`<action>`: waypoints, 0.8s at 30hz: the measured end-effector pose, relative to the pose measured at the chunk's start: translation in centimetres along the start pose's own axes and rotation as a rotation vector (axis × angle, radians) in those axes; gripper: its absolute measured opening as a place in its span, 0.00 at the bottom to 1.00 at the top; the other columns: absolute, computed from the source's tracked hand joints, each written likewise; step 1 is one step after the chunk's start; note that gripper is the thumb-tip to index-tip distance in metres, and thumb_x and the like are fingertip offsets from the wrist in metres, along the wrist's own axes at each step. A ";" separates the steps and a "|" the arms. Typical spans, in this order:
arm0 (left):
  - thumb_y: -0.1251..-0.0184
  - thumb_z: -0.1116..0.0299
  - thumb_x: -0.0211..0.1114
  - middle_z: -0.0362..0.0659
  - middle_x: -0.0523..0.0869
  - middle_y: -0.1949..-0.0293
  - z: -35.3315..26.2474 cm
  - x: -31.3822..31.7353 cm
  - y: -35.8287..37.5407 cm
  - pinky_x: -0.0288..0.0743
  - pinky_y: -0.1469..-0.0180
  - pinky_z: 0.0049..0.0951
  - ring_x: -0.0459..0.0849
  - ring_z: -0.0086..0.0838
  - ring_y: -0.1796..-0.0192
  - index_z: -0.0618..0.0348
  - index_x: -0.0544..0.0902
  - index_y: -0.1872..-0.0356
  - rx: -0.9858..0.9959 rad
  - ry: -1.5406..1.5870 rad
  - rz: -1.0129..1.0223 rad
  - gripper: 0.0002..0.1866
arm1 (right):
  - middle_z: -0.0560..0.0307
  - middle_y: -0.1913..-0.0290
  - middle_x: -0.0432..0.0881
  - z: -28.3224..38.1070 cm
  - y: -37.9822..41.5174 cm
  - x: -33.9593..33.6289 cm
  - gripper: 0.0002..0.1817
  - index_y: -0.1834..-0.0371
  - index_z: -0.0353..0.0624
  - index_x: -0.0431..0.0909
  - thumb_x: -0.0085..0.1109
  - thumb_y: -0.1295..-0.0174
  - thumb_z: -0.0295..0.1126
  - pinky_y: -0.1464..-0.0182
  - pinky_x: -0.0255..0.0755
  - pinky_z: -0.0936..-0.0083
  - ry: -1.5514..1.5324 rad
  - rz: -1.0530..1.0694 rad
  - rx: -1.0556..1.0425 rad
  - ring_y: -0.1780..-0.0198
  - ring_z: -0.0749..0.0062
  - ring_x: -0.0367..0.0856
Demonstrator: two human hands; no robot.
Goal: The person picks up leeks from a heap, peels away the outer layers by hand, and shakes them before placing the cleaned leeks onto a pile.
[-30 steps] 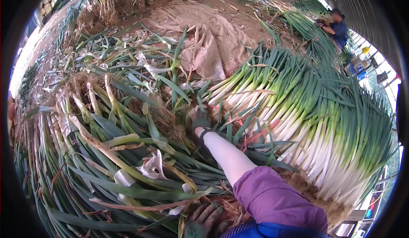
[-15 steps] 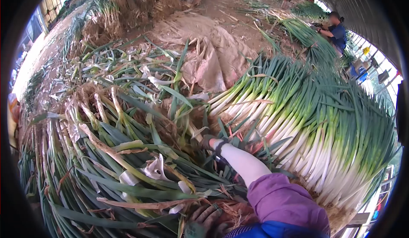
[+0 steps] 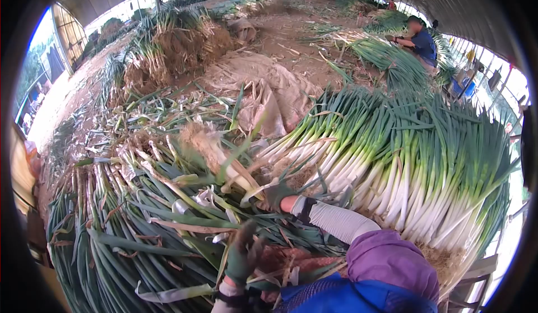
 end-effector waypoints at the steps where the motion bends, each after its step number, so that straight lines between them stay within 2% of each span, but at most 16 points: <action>1: 0.35 0.76 0.65 0.50 0.80 0.44 -0.4 0.1 -0.7 0.75 0.45 0.28 0.80 0.30 0.44 0.67 0.69 0.36 0.070 0.008 -0.044 0.27 | 0.39 0.55 0.84 0.3 0.9 -0.1 0.34 0.54 0.39 0.83 0.58 0.48 0.62 0.50 0.76 0.57 0.005 -0.050 -0.023 0.52 0.49 0.84; 3: 0.35 0.78 0.63 0.54 0.76 0.39 0.0 0.7 -2.5 0.72 0.41 0.29 0.76 0.32 0.38 0.68 0.63 0.33 0.165 0.136 -0.044 0.30 | 0.39 0.56 0.84 2.2 3.6 -2.2 0.33 0.54 0.37 0.80 0.58 0.45 0.60 0.51 0.77 0.58 0.066 -0.067 -0.081 0.52 0.49 0.84; 4: 0.34 0.79 0.62 0.55 0.74 0.39 -2.1 1.7 -3.6 0.72 0.42 0.28 0.75 0.30 0.39 0.68 0.60 0.32 0.198 0.310 -0.084 0.31 | 0.39 0.57 0.84 3.1 5.6 -3.3 0.33 0.54 0.36 0.79 0.58 0.45 0.60 0.51 0.77 0.58 0.068 -0.076 -0.081 0.52 0.49 0.84; 5: 0.35 0.79 0.63 0.50 0.78 0.46 -2.9 2.1 -4.3 0.74 0.45 0.26 0.77 0.27 0.45 0.69 0.63 0.34 0.201 0.335 -0.155 0.29 | 0.39 0.57 0.84 4.2 7.6 -4.4 0.33 0.54 0.36 0.79 0.58 0.44 0.59 0.51 0.77 0.59 0.068 -0.085 -0.081 0.53 0.49 0.84; 7: 0.32 0.74 0.64 0.43 0.80 0.53 -6.4 2.5 -5.7 0.74 0.50 0.24 0.77 0.23 0.51 0.68 0.69 0.40 0.154 0.276 -0.178 0.23 | 0.39 0.58 0.84 6.4 11.1 -6.4 0.33 0.54 0.35 0.78 0.58 0.44 0.59 0.52 0.77 0.59 0.071 -0.104 -0.086 0.53 0.49 0.84; 10: 0.30 0.68 0.63 0.39 0.81 0.56 -5.4 0.8 -6.2 0.73 0.53 0.24 0.77 0.21 0.54 0.66 0.74 0.46 -0.033 0.431 -0.447 0.16 | 0.40 0.60 0.84 8.2 13.6 -7.9 0.35 0.54 0.32 0.74 0.60 0.44 0.59 0.52 0.77 0.59 0.127 -0.144 -0.056 0.54 0.48 0.84; 13: 0.27 0.64 0.60 0.38 0.81 0.57 -6.5 0.6 -5.8 0.72 0.55 0.23 0.77 0.20 0.56 0.64 0.78 0.50 0.147 0.443 -0.399 0.14 | 0.40 0.58 0.84 8.6 16.7 -10.0 0.34 0.53 0.34 0.75 0.61 0.45 0.59 0.52 0.77 0.59 0.061 -0.092 -0.110 0.55 0.46 0.84; 16: 0.28 0.65 0.60 0.37 0.82 0.58 -9.6 0.3 -4.3 0.71 0.56 0.23 0.76 0.19 0.57 0.64 0.79 0.50 0.199 0.404 -0.459 0.13 | 0.41 0.56 0.84 8.7 17.3 -10.9 0.34 0.48 0.37 0.74 0.61 0.43 0.58 0.51 0.76 0.59 -0.132 -0.111 -0.324 0.54 0.49 0.84; 19: 0.29 0.69 0.58 0.44 0.82 0.57 -13.1 -1.6 -2.9 0.74 0.54 0.29 0.79 0.29 0.57 0.65 0.74 0.42 0.364 0.027 -0.475 0.17 | 0.43 0.51 0.84 8.9 18.2 -11.3 0.34 0.41 0.40 0.72 0.60 0.41 0.56 0.48 0.74 0.60 -0.631 0.102 -0.538 0.51 0.56 0.84; 21: 0.29 0.71 0.56 0.48 0.81 0.57 -13.3 -3.1 -2.8 0.77 0.56 0.32 0.81 0.33 0.58 0.65 0.70 0.37 0.443 -0.252 -0.428 0.21 | 0.48 0.48 0.83 6.9 17.2 -8.0 0.27 0.37 0.40 0.69 0.57 0.34 0.44 0.47 0.73 0.66 -0.788 0.359 -0.496 0.50 0.66 0.82; 22: 0.29 0.72 0.56 0.49 0.81 0.57 -13.2 -3.8 -2.7 0.78 0.59 0.33 0.82 0.34 0.59 0.65 0.67 0.34 0.493 -0.391 -0.407 0.23 | 0.50 0.49 0.83 5.3 16.9 -6.1 0.25 0.36 0.42 0.69 0.57 0.33 0.40 0.50 0.74 0.69 -1.002 0.583 -0.390 0.54 0.69 0.81; 23: 0.29 0.72 0.55 0.50 0.80 0.57 -13.0 -4.5 -2.5 0.80 0.61 0.33 0.82 0.34 0.60 0.66 0.64 0.32 0.549 -0.523 -0.392 0.26 | 0.51 0.49 0.83 4.2 16.2 -4.6 0.23 0.35 0.43 0.69 0.55 0.33 0.34 0.51 0.74 0.71 -1.024 0.644 -0.436 0.55 0.71 0.81; 24: 0.29 0.72 0.56 0.50 0.81 0.57 -13.2 -4.5 -2.3 0.80 0.61 0.34 0.82 0.34 0.60 0.66 0.64 0.32 0.563 -0.527 -0.380 0.26 | 0.52 0.49 0.84 3.2 15.6 -3.1 0.22 0.34 0.43 0.68 0.54 0.32 0.29 0.51 0.75 0.73 -1.045 0.707 -0.482 0.57 0.72 0.81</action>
Point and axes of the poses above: each hand's wrist, its own y-axis away from the middle knuckle, its own x-axis out of the palm, z = x × y, the point moved 6 cm from there along -y, towards the middle knuckle
